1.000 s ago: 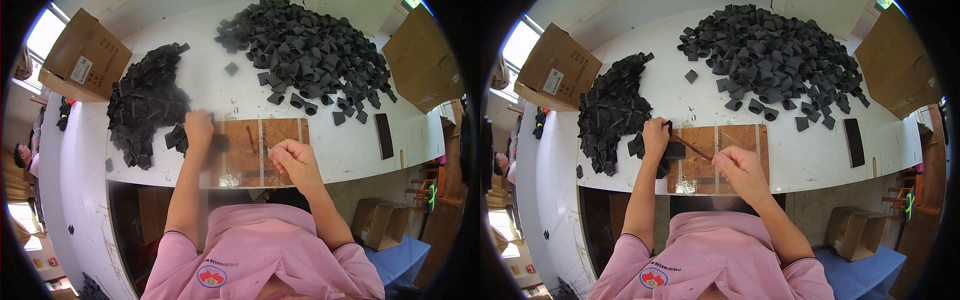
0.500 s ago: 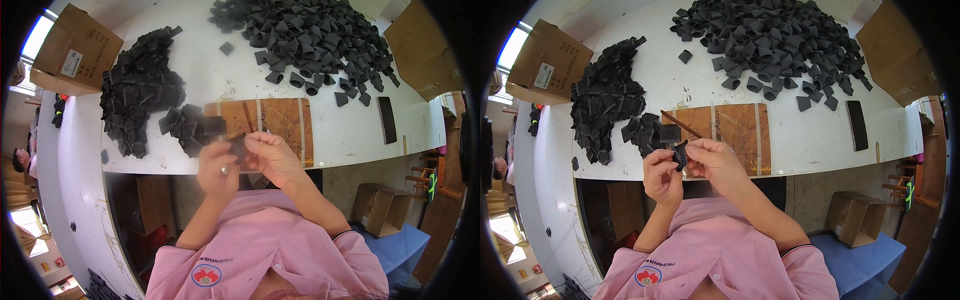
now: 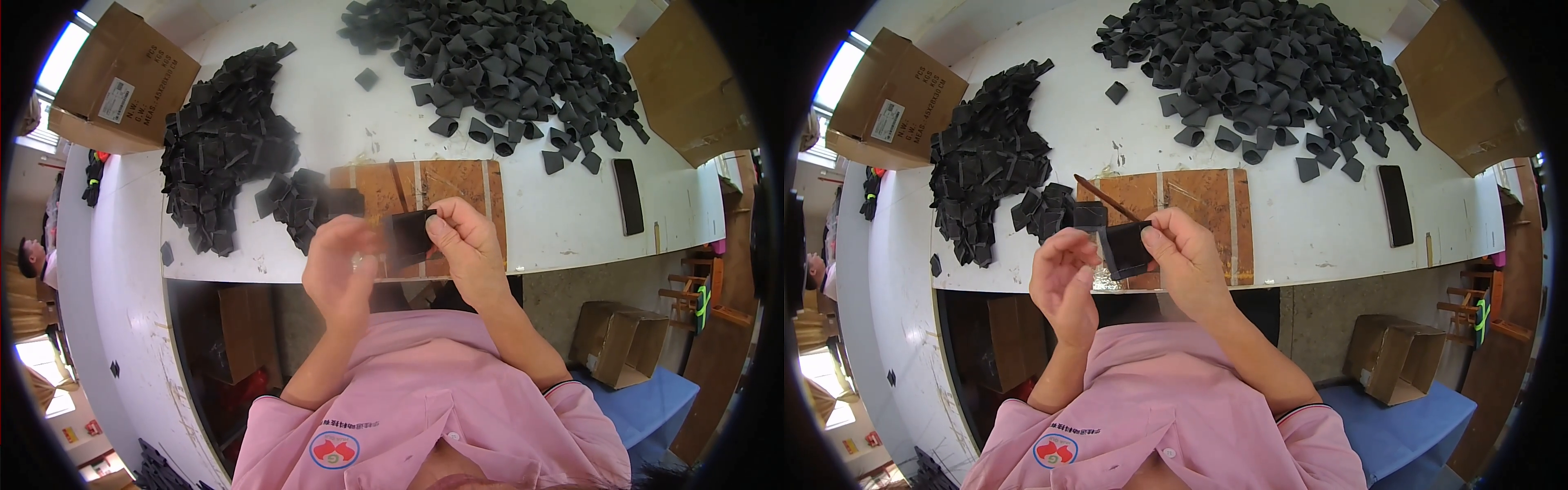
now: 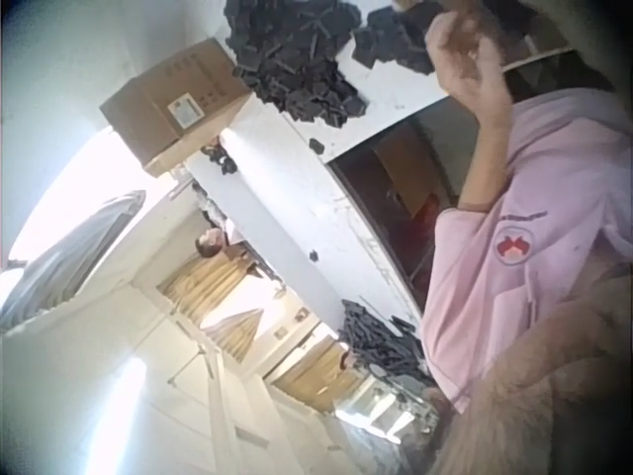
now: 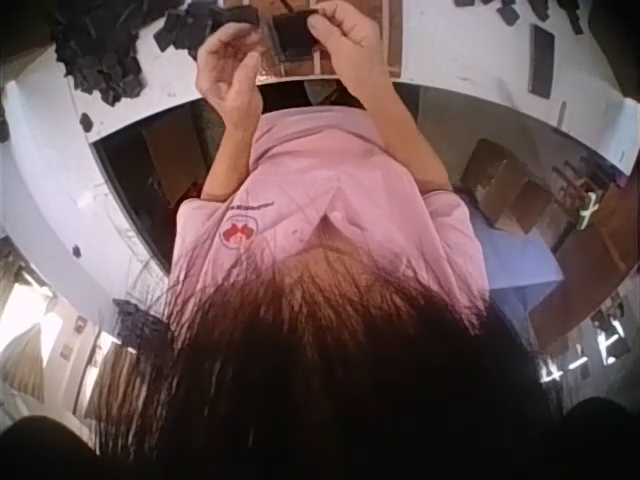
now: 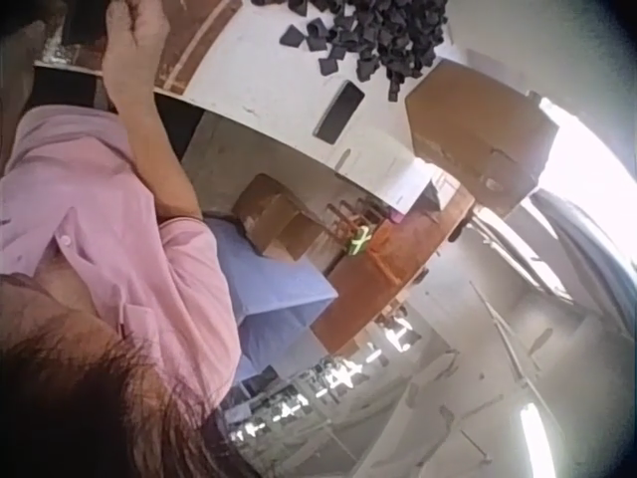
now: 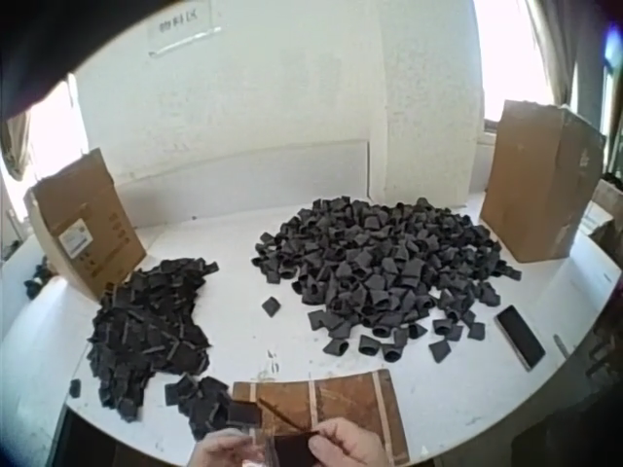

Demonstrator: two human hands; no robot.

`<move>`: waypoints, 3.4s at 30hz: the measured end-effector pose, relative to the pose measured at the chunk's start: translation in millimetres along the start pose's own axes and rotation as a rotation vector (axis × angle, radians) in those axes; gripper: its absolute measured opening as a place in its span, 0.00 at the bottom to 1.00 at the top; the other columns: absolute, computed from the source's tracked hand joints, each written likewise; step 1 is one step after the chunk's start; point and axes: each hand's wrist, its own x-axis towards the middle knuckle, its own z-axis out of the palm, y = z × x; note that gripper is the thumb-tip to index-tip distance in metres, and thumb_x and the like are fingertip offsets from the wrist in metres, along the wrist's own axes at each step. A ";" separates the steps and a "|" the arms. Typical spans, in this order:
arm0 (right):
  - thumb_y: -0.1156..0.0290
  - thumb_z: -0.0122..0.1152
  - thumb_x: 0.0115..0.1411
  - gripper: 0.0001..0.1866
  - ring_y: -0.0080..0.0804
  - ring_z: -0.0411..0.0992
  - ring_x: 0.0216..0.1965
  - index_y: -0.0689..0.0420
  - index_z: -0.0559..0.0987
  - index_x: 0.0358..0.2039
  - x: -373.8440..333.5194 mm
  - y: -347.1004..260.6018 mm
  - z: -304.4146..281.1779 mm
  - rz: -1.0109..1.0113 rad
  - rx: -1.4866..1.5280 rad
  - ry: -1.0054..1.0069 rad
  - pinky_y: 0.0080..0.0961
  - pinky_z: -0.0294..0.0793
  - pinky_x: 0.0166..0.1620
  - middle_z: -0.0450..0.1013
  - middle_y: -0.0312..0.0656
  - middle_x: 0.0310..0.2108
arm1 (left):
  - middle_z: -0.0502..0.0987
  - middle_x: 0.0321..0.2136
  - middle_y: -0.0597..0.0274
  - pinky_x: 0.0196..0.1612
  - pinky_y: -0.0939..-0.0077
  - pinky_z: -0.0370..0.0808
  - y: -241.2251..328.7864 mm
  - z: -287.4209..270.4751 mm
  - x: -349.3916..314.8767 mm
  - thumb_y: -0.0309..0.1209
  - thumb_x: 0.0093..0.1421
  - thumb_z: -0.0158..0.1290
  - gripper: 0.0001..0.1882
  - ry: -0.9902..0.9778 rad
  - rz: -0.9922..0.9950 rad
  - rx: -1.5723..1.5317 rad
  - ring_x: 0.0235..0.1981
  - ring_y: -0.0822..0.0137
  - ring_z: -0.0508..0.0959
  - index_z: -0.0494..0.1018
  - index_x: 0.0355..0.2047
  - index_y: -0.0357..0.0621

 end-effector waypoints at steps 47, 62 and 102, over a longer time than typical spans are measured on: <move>0.71 0.54 0.54 0.05 0.12 0.60 0.21 0.58 0.73 0.26 1.3 -5.6 2.3 0.403 0.656 -0.226 0.10 0.60 0.25 0.66 0.29 0.21 | 0.70 0.24 0.64 0.15 0.93 0.56 11.0 24.3 12.7 0.13 0.47 0.44 0.10 -0.009 -0.302 -0.048 0.14 0.85 0.62 0.67 0.31 0.35; 0.60 0.49 0.59 0.15 0.10 0.50 0.14 0.56 0.71 0.22 58.6 -51.9 16.0 0.076 0.063 -0.374 0.11 0.46 0.16 0.59 0.25 0.14 | 0.72 0.26 0.53 0.08 0.87 0.50 17.9 7.2 62.3 0.22 0.55 0.40 0.12 -0.276 -0.618 -1.140 0.04 0.80 0.53 0.63 0.40 0.32; 0.76 0.59 0.44 0.06 0.33 0.66 0.23 0.60 0.71 0.24 37.1 -56.0 23.7 -0.852 -0.913 -0.012 0.25 0.65 0.22 0.65 0.39 0.22 | 0.72 0.29 0.58 0.35 0.81 0.67 31.1 24.0 66.4 0.20 0.51 0.50 0.04 -0.195 0.217 0.128 0.31 0.70 0.71 0.72 0.29 0.35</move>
